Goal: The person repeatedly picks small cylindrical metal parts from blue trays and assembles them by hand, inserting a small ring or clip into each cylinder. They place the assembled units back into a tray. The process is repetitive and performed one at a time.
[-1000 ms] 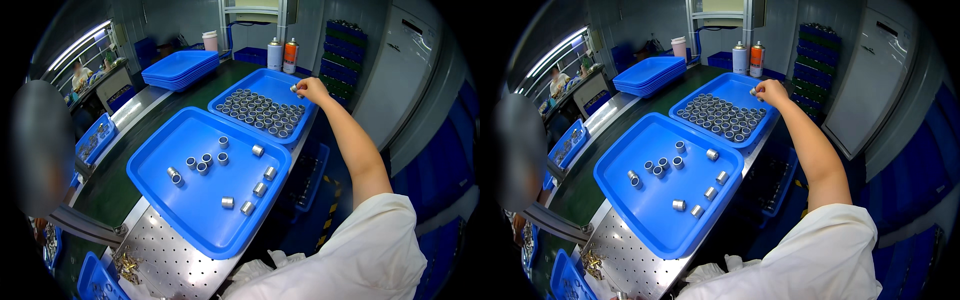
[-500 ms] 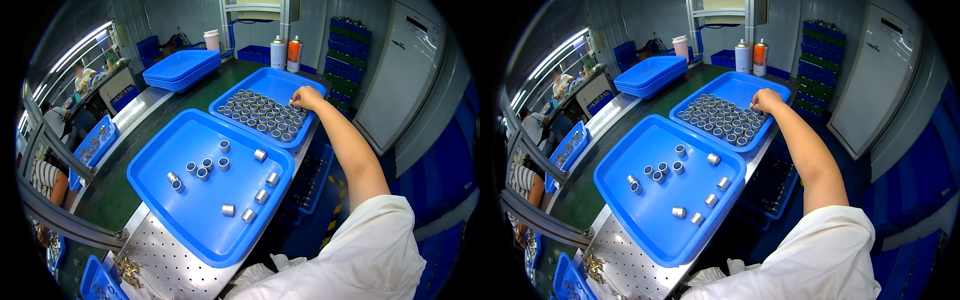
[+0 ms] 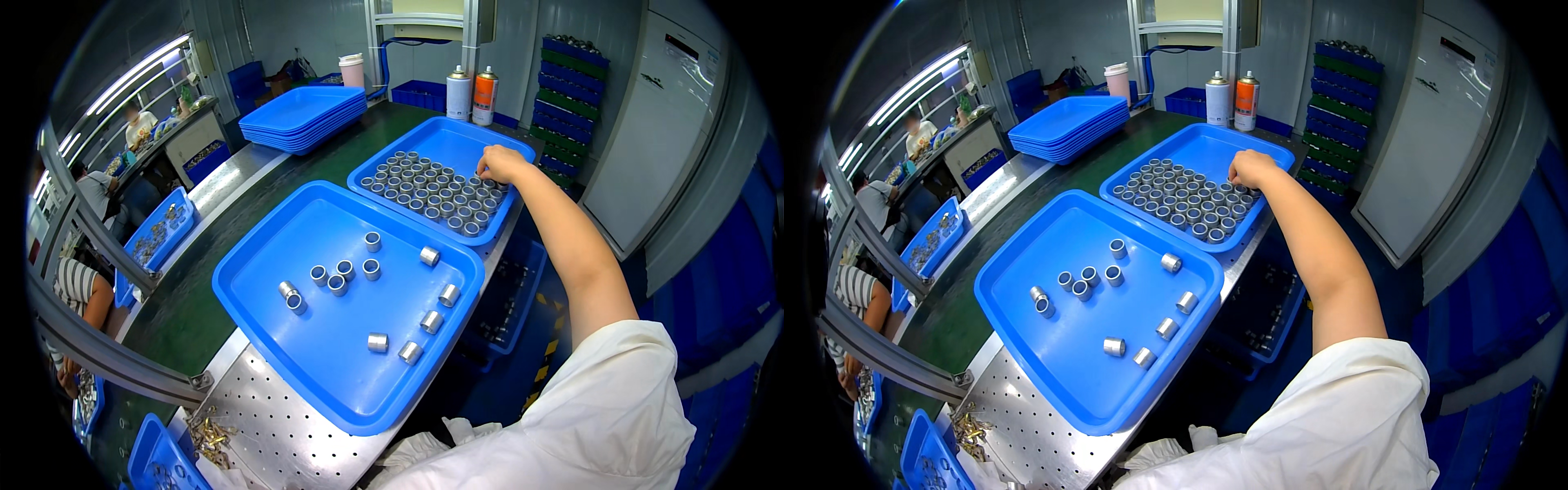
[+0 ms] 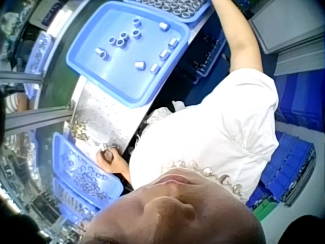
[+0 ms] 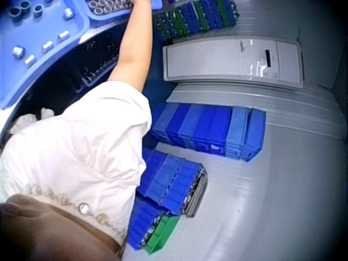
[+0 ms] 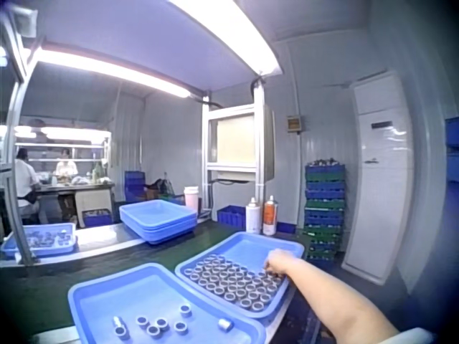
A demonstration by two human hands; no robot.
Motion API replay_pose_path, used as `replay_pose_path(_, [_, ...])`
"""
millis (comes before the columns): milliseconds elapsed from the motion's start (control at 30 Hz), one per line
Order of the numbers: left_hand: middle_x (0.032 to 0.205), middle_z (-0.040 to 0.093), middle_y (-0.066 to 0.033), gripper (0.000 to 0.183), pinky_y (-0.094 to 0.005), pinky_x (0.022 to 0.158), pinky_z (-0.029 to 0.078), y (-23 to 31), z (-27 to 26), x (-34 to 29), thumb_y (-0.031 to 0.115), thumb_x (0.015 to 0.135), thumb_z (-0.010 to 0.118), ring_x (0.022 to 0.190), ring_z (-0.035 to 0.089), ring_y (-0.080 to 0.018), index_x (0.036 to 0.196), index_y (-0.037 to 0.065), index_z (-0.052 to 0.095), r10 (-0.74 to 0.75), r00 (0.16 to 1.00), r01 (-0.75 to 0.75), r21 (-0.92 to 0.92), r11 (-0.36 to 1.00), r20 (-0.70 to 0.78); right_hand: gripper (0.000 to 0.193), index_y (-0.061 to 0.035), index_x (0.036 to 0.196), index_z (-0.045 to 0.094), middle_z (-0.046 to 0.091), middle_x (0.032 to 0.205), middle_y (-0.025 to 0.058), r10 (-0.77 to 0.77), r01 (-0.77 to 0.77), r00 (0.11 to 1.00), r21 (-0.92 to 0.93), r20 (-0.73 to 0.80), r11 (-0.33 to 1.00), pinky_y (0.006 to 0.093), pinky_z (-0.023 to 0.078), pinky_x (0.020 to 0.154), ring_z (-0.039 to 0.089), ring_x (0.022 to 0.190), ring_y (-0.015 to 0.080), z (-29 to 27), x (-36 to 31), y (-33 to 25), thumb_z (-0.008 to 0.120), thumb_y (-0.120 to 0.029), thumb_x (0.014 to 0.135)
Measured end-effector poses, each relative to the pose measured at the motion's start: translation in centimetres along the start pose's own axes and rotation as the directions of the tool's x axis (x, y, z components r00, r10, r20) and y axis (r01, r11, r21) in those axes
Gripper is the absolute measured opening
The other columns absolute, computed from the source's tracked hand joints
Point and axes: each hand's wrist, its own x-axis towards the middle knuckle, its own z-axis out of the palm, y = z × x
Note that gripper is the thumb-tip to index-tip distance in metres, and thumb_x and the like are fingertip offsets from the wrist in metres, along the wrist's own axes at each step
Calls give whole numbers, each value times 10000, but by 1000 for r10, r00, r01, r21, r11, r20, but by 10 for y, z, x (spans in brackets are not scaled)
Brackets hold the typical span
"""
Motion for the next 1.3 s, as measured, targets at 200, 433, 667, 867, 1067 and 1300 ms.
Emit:
replay_pose_path(200, [996,564,-182,321,-365,792,476,6,0,1,33,703,677,902,549,-303,1007,-26,592,-3,1000,3,12,1000,-2,173,-159,905,719,676,955,33,-36,35,999,-14,-14,999,376,510,767,614,952,233,0,2,4,688,-189,738])
replay_pose_path(433, [1005,557,-181,324,-363,787,480,6,5,1,34,701,687,905,549,-302,1005,-28,593,-15,1000,16,-45,999,11,156,-136,894,715,674,946,63,-36,35,995,-17,-92,999,382,507,746,618,925,246,-5,2,12,659,-199,763])
replay_pose_path(667, [896,590,-151,326,-341,747,482,-15,2,-3,-10,578,707,802,589,-291,884,8,597,114,988,-117,-17,993,-103,115,-4,813,661,632,770,92,-416,563,791,268,-448,782,308,478,643,598,678,203,-63,-27,-88,653,-115,784])
replay_pose_path(867, [886,608,-104,332,-321,666,506,-13,5,13,-15,612,725,773,610,-258,921,18,610,191,977,-209,-236,949,-98,89,-23,765,665,643,745,83,-898,870,373,426,-234,250,276,492,605,623,686,185,-121,-150,-291,702,-4,686])
replay_pose_path(1067, [885,598,-97,346,-325,662,507,-9,-5,12,-6,616,719,777,604,-259,942,18,607,324,942,-336,-237,912,-89,123,-44,921,601,607,806,117,-903,847,-159,414,-400,-333,366,472,663,592,766,288,-117,-219,-510,617,-90,808])
replay_pose_path(1300, [947,575,-108,333,-321,704,515,-28,-9,8,11,690,671,823,592,-261,1015,7,601,468,883,-467,-172,868,-37,250,-95,1050,601,625,995,122,-941,947,56,316,-335,-56,383,479,816,588,965,300,-79,-207,-759,603,-167,811])
